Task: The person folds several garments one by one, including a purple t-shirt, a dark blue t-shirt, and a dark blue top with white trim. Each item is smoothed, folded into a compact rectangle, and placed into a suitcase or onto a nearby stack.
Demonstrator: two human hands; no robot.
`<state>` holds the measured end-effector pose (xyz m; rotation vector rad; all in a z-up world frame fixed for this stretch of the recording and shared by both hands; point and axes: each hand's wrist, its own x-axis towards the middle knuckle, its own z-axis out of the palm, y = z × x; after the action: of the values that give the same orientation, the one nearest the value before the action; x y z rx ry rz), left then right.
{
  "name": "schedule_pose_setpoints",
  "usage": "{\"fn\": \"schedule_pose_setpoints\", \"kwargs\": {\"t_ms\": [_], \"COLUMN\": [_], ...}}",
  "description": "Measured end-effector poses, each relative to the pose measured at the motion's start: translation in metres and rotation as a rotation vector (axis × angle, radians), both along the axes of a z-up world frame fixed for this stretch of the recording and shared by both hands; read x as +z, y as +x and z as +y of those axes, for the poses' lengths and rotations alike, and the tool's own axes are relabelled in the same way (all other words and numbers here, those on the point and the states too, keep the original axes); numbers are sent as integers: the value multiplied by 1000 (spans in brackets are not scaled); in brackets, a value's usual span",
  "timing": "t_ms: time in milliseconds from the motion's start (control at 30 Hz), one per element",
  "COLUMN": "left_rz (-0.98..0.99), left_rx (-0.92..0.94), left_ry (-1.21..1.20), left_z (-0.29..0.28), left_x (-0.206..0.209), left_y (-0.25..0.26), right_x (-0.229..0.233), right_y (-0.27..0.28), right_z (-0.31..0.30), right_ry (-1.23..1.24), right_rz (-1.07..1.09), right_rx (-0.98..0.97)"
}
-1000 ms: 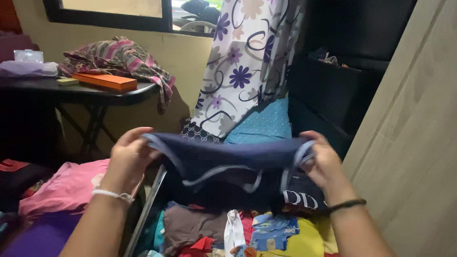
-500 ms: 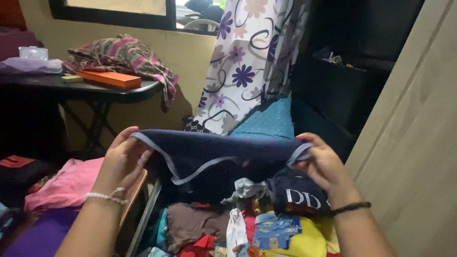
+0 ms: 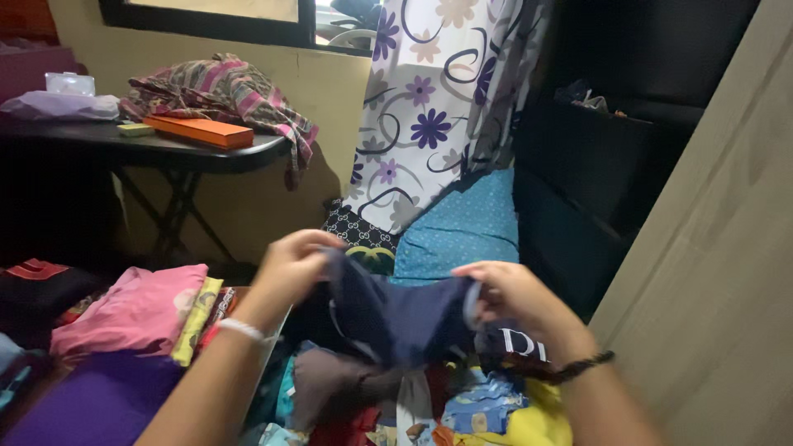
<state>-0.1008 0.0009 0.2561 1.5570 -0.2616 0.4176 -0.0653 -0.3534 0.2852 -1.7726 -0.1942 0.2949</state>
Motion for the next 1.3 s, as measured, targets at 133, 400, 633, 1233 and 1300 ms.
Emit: {"fn": "schedule_pose_setpoints", "kwargs": {"t_ms": [133, 400, 633, 1233, 1300], "left_rz": [-17, 26, -7, 386, 319], "left_rx": [-232, -173, -160, -220, -338], "left_ry": [268, 191, 499, -728, -670], "left_z": [-64, -79, -86, -67, -59], "left_x": [10, -34, -73, -44, -38], "left_y": [12, 10, -25, -14, -20], "right_x": [-8, -7, -31, -60, -59], "right_y": [3, 11, 32, 42, 43], "right_z": [46, 47, 21, 11, 8], "right_ry": [-207, 173, 677, 712, 711], "right_rz": [-117, 75, 462, 439, 482], "right_rx": [297, 62, 100, 37, 28]}}
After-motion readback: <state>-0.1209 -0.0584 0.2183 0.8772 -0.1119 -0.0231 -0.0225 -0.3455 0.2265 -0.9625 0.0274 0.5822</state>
